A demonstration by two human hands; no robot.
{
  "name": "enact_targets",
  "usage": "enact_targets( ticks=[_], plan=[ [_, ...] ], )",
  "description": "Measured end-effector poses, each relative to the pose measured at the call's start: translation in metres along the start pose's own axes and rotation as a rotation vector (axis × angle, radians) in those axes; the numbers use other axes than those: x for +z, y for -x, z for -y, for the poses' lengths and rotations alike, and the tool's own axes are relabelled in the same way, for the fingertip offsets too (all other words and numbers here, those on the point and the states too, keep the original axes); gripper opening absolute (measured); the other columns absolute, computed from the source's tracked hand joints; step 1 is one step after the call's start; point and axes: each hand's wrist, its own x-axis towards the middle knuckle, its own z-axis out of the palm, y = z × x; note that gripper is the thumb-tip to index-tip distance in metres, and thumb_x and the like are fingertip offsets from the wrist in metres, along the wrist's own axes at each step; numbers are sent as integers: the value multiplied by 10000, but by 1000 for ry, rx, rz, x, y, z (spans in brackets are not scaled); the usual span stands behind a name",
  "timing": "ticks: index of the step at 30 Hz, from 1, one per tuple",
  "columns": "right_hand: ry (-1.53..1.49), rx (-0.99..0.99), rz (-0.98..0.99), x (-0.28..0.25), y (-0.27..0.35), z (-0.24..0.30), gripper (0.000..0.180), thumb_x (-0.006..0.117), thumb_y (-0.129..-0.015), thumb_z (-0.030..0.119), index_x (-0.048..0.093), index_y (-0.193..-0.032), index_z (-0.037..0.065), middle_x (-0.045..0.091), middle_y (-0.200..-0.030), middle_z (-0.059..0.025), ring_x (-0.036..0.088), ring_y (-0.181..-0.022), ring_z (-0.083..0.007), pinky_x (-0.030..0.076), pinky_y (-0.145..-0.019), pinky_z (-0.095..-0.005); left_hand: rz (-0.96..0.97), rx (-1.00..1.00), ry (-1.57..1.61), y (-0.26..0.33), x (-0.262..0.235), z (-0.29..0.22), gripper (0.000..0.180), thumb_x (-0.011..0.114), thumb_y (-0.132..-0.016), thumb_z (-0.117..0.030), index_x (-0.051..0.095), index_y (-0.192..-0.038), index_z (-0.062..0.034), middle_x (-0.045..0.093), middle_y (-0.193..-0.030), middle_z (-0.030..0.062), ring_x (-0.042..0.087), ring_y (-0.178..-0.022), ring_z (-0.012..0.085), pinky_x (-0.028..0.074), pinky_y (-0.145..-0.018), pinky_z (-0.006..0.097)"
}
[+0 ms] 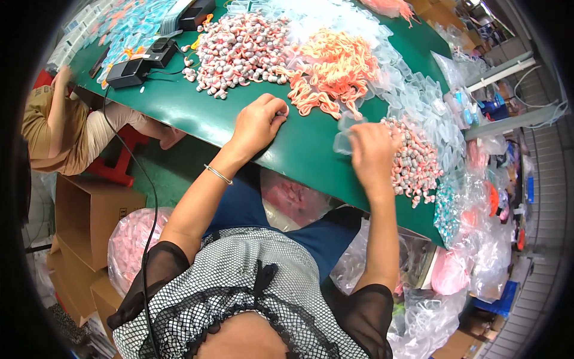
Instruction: The recorder is packing small decorative or toy items into small clear plastic cases.
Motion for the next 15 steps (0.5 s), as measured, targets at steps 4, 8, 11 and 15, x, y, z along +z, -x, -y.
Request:
enact_targets(
  ticks=[4, 8, 11, 15],
  plan=[
    [-127, -50, 127, 10, 15, 36, 161, 726, -800, 107, 667, -947, 138, 628, -913, -17, 596, -976, -223, 332, -1004, -504, -11, 141, -16, 9, 10, -16, 110, 702, -802, -36, 653, -898, -58, 630, -899, 96, 646, -818, 312, 527, -702, 418],
    [-170, 25, 118, 17, 19, 36, 156, 721, -811, 123, 671, -958, 136, 634, -927, -17, 597, -980, -227, 336, -999, -495, -52, 183, -28, 23, 14, -28, 66, 673, -802, -44, 662, -867, -35, 628, -874, 100, 644, -820, 301, 531, -713, 407],
    [-228, 54, 14, 15, 15, 19, 174, 703, -830, 153, 682, -1002, 136, 652, -966, -35, 600, -996, -239, 341, -975, -468, -44, 181, -31, 24, 9, -31, 57, 660, -790, -59, 667, -839, -30, 628, -856, 98, 645, -820, 293, 535, -724, 401],
    [162, 207, -22, 7, 5, -30, 153, 707, -828, 148, 703, -979, 130, 657, -944, -35, 594, -995, -232, 323, -976, -494, -34, 218, -13, 26, 8, -29, 54, 676, -803, -54, 674, -850, -27, 632, -844, 99, 646, -824, 297, 532, -728, 400]
  ],
)
